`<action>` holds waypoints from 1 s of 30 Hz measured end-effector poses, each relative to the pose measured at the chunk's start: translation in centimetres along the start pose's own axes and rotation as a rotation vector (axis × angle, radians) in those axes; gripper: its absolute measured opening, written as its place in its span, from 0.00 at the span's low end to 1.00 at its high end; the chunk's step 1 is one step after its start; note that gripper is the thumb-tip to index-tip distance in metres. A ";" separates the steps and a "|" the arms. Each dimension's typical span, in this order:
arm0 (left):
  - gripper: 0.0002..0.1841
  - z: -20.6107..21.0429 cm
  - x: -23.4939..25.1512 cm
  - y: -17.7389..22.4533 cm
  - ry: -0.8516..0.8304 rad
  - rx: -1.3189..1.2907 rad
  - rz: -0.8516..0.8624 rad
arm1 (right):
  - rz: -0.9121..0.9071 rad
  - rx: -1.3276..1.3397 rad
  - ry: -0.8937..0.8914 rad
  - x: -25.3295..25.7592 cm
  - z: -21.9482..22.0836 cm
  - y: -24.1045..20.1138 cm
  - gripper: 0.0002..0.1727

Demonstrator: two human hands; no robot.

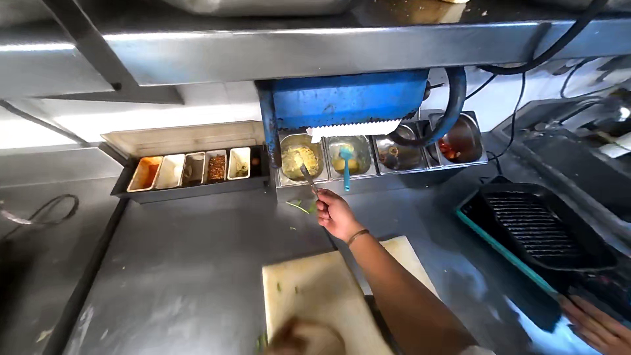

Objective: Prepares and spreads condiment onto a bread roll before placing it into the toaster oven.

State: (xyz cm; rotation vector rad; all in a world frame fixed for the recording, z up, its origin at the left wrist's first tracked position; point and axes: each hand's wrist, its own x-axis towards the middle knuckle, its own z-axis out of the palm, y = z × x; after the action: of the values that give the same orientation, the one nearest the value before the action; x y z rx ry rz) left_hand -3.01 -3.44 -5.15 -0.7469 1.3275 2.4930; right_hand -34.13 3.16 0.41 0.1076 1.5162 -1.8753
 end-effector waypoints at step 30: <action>0.46 6.0 3.1 11.8 -0.131 -0.909 0.365 | -1.043 -1.072 -0.121 -19.8 -7.1 8.6 0.19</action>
State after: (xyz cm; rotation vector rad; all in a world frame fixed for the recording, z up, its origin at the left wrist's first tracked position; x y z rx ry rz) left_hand -12.49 -5.35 4.36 -0.4789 0.2237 3.3696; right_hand -17.10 18.22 0.66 -1.4778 2.5110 -1.3332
